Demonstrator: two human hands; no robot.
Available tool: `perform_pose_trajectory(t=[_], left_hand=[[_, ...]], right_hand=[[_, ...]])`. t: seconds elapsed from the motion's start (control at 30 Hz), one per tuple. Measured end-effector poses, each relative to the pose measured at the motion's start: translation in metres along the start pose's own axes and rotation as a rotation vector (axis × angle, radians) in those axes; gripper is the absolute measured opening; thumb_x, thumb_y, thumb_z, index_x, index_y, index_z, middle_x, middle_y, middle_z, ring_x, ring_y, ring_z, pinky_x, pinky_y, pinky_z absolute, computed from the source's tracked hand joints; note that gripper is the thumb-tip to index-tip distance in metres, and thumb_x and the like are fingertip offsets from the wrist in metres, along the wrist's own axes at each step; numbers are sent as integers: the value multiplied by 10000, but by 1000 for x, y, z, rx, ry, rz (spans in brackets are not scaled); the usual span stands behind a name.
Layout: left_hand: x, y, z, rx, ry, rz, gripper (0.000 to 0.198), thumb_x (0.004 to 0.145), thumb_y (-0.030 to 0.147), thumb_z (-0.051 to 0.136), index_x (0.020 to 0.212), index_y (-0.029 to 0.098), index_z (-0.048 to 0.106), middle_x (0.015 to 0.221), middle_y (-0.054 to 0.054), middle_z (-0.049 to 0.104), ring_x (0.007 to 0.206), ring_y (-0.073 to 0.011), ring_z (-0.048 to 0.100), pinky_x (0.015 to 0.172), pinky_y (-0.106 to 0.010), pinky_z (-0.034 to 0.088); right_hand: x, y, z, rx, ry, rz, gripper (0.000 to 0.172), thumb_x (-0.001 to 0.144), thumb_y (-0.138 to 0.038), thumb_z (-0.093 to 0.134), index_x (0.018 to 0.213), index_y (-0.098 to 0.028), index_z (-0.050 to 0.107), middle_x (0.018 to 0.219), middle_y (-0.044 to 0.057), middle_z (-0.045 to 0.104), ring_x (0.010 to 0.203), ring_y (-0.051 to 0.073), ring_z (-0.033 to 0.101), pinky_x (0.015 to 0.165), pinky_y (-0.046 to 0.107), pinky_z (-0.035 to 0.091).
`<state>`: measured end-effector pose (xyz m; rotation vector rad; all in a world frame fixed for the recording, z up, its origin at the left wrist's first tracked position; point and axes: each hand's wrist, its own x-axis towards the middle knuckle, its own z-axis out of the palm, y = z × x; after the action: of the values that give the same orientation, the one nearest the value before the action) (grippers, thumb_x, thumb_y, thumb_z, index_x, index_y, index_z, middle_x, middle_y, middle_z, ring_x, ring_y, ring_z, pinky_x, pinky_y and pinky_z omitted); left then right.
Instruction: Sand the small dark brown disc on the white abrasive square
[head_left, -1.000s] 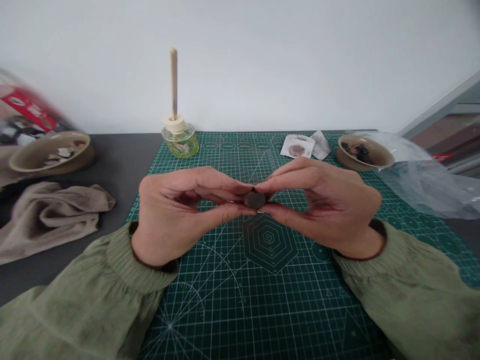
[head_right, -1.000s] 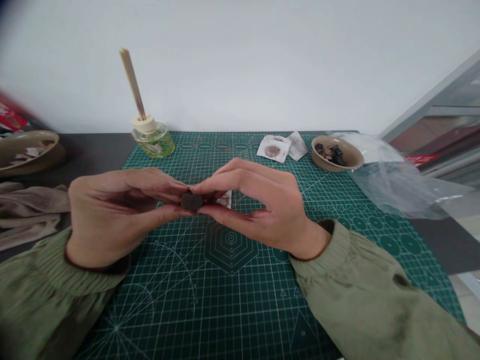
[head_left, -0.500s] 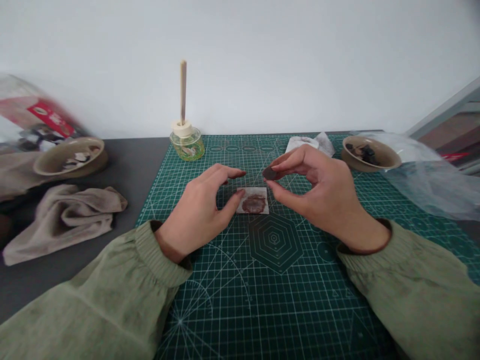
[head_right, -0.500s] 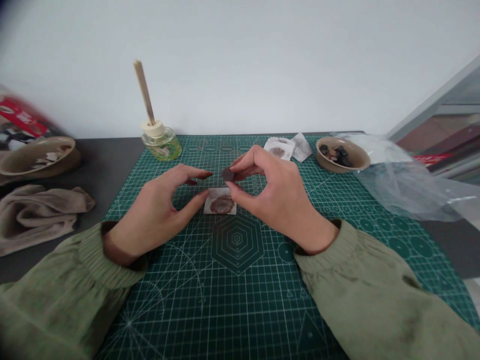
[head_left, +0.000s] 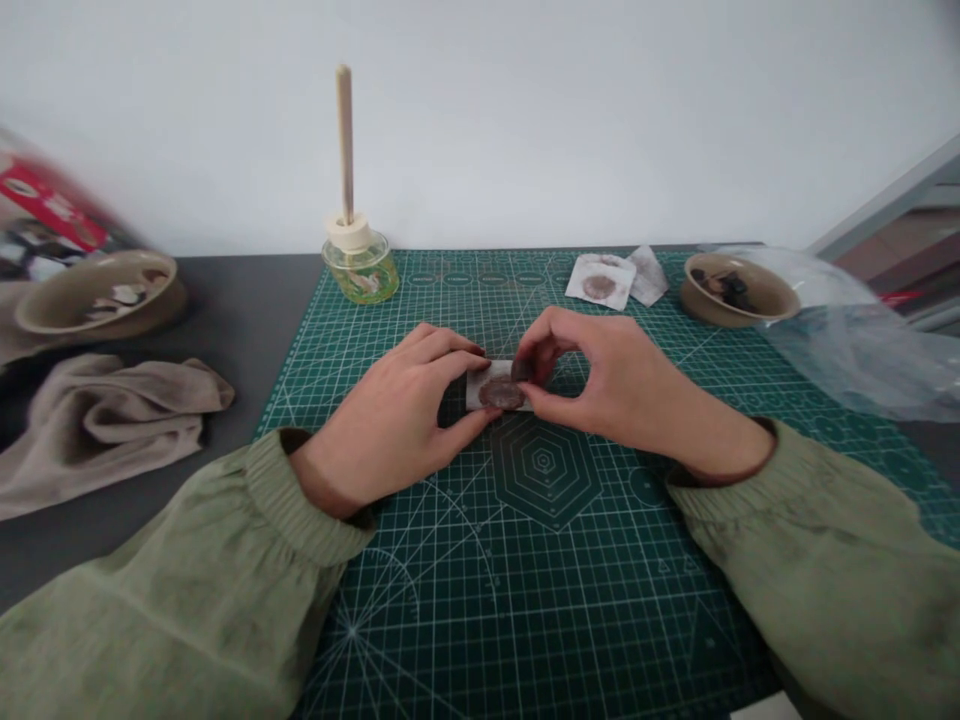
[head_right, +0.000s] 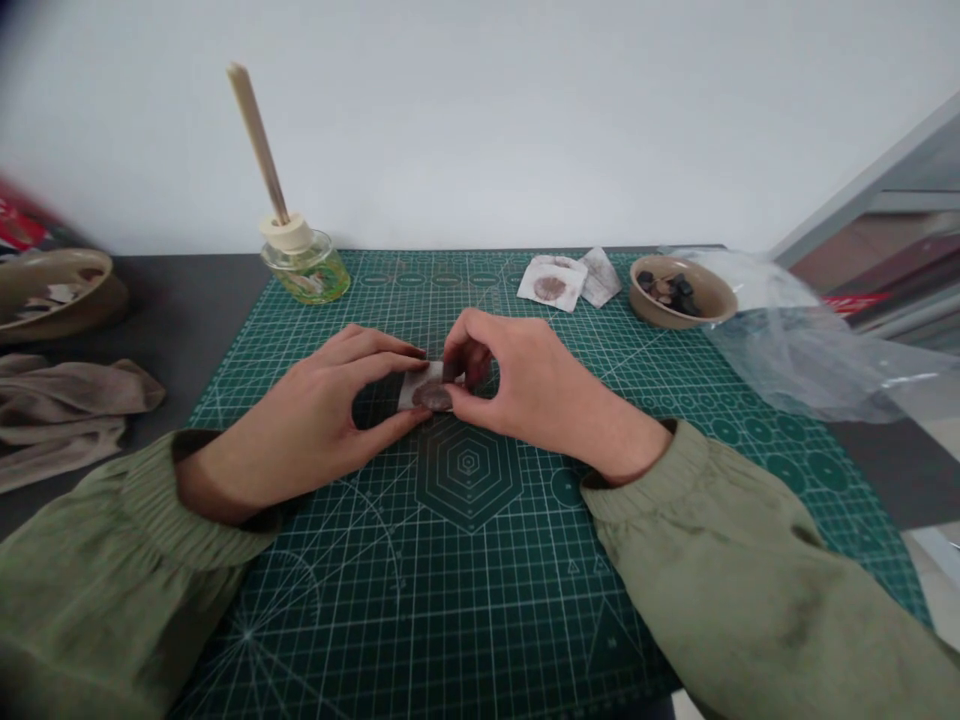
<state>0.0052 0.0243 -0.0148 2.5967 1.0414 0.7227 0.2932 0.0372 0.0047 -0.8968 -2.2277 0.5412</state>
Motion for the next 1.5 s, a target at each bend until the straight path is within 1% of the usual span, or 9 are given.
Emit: perform_pose_trajectory(t=[0.23,0.4,0.57,0.77,0.87,0.97,1.03,1.2,1.5], left_hand=[[0,1,1,0,-14,-15,291,1192,374,809,1418,211,893,1449,-154,889,1397,-413,803,1241,-604,687],[1,0,1,24,-23,-5,344,1223,423,742,1442,205,892,1415,-154,872,1369,-416,804,1225,-597,678],[1,1,0,43,-50,-27,366,1240,454,686,1438,233,900,1412,-155,845,1373,-416,793,1224,-599,668],[-2,2,-2,39,-40,-30,358,1240,503,690,1372,300,953,1451,-147,859,1390,-436,815,1262,-624,683],[-2,0,-1,-17,-46,-17,368,1255,496,687,1427,315,957,1602,-121,871,1502,-453,823,1351,-655,665],[-3,-4,1,-61,-47,9,365,1260,481,701,1491,341,946,1615,-87,895,1611,-461,790,1433,-685,619],[-2,-5,2,-40,-42,20,371,1256,484,697,1488,341,948,1555,-86,915,1571,-459,814,1404,-670,646],[-1,1,2,32,-35,-33,446,1260,511,635,1445,266,959,1457,-145,912,1290,-438,880,1228,-643,724],[-2,3,-3,41,-50,-21,427,1271,509,648,1472,279,947,1496,-116,914,1397,-449,862,1304,-632,688]], right_hand=[[-1,8,1,-119,-137,-97,126,1028,-181,832,1134,-194,898,1010,55,842,810,210,734,763,354,546],[0,12,2,-106,-142,-84,91,1081,-263,876,1142,-201,902,1032,53,848,814,207,707,761,363,512],[0,13,3,-114,-145,-51,38,1076,-248,899,1107,-226,892,1043,42,856,855,214,728,786,369,505],[1,12,3,-120,-151,-40,29,1072,-268,903,1069,-249,882,1051,40,856,884,231,753,838,399,556],[2,12,4,-122,-158,-28,17,1084,-264,890,1069,-265,882,1067,43,863,935,249,791,882,420,591],[2,12,4,-116,-162,-13,35,1093,-283,888,1061,-276,875,1075,44,872,946,255,807,895,435,613],[2,11,4,-113,-154,-4,48,1080,-277,895,1043,-281,864,1069,46,870,956,261,819,909,445,624],[3,13,4,-139,-127,-15,109,1038,-266,944,1032,-294,839,1061,68,872,984,308,840,929,495,643],[2,13,4,-171,-144,-13,83,1053,-265,926,1044,-312,858,1090,51,906,979,280,841,939,477,693]])
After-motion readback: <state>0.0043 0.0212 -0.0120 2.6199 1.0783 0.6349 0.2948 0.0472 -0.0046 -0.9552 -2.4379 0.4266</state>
